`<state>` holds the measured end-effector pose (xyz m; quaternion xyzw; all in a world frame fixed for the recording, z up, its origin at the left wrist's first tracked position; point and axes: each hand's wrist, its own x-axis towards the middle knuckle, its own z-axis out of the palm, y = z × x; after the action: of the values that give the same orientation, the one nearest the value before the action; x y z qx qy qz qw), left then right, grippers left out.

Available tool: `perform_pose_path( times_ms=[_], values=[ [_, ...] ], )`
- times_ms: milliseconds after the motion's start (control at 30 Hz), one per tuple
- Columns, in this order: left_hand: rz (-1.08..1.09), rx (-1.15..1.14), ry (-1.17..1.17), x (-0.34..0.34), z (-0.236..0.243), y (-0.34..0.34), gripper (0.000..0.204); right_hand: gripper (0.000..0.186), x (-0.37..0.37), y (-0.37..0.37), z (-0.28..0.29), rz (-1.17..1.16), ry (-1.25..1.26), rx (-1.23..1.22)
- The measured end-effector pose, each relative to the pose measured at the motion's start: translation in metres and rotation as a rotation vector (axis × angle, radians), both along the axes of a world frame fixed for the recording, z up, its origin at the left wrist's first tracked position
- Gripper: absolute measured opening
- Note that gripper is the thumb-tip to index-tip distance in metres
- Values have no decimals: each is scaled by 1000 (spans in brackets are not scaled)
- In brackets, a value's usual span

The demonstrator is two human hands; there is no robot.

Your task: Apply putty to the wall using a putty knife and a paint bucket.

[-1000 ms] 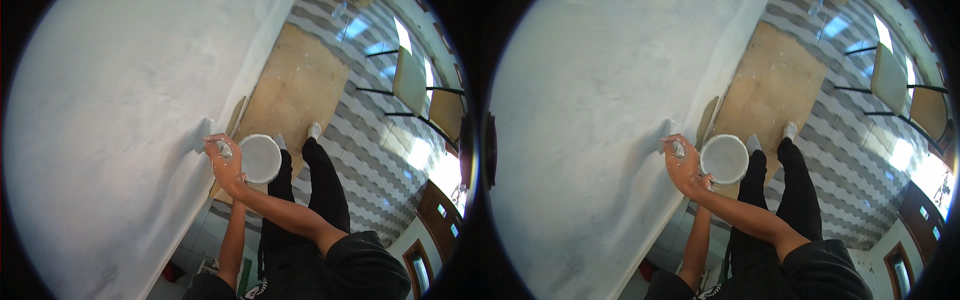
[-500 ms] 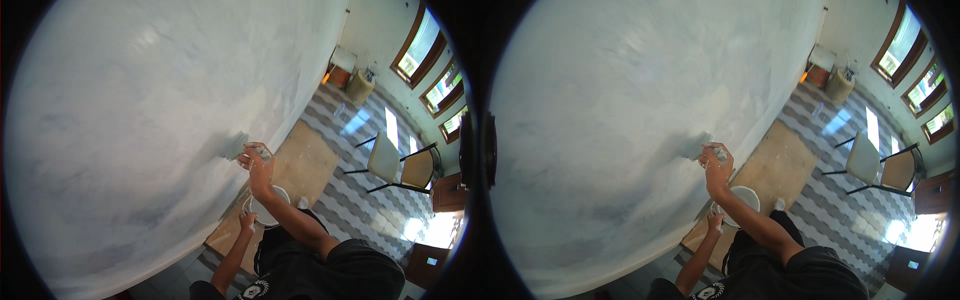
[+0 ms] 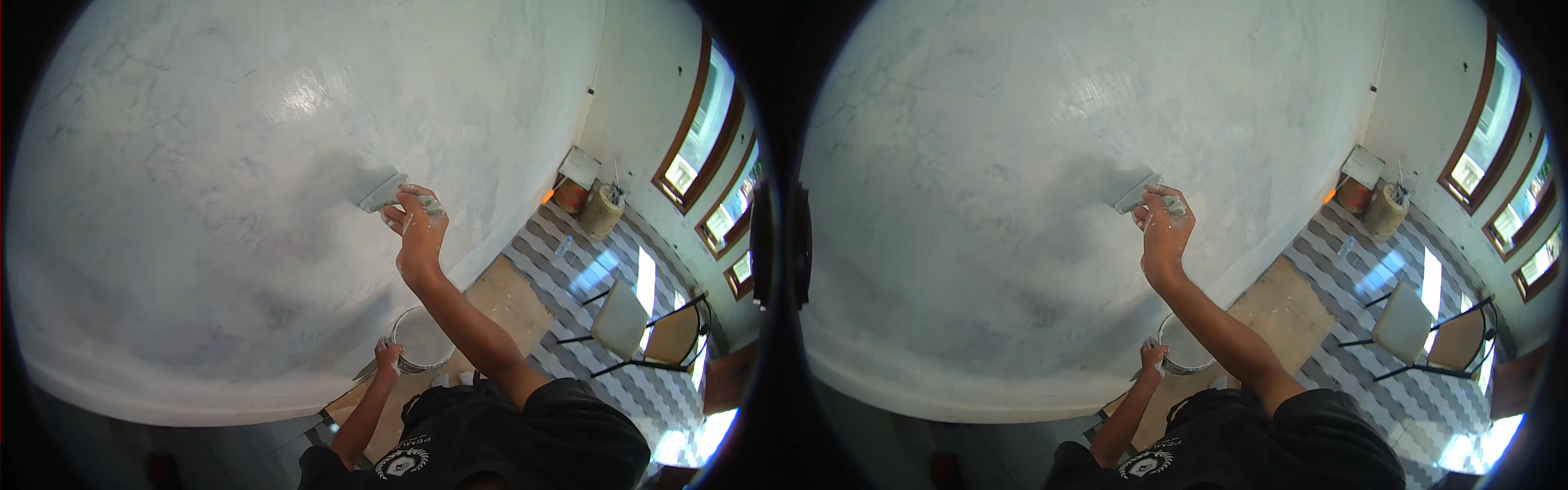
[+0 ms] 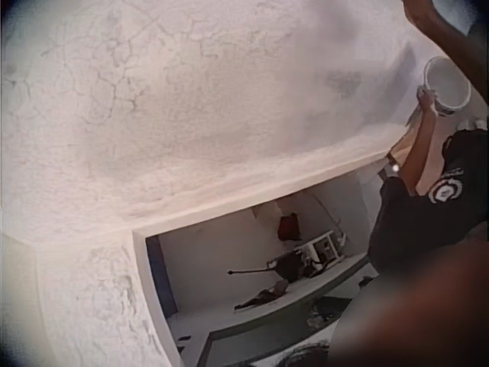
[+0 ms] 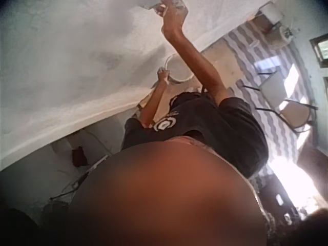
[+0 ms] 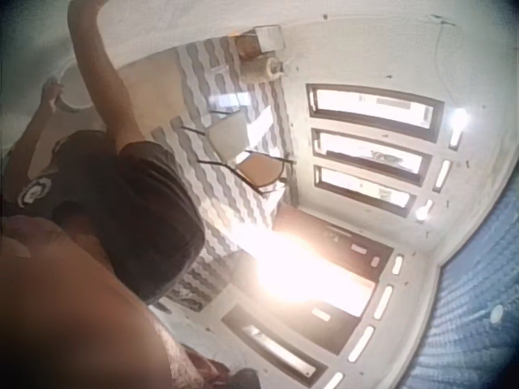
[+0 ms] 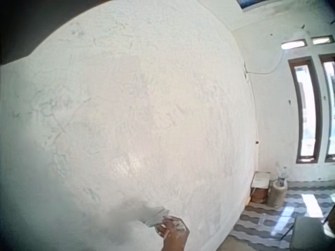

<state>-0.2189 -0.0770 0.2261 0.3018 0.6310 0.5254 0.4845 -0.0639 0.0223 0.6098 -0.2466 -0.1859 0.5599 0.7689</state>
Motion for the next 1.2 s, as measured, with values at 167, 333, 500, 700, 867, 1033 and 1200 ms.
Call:
perform_pose_path(
  times_ms=[167, 333, 500, 700, 867, 1033, 1200],
  values=[
    [69, 64, -78, 8, 15, -5, 24, 13, 11, 3, 29, 58, 146, 148],
    [215, 97, -131, 4, 18, -18, 22, 14, 29, 11, 54, 177, 121, 331],
    [311, 43, -193, 22, 50, -29, 22, 27, 69, 61, 107, -152, -386, 869],
    [477, 3, -147, 28, 50, -15, 24, 41, 85, 126, 152, -906, -1590, 1458],
    [522, -22, -142, 31, 52, -18, 26, 48, 63, 151, 48, -690, -2016, 1277],
    [565, 23, -181, 29, 46, -16, 25, 34, 54, 184, -81, -606, -1900, 1311],
    [597, -91, -137, 30, 49, -19, 26, 32, 55, 187, -185, -413, -1950, 1336]
  ],
)
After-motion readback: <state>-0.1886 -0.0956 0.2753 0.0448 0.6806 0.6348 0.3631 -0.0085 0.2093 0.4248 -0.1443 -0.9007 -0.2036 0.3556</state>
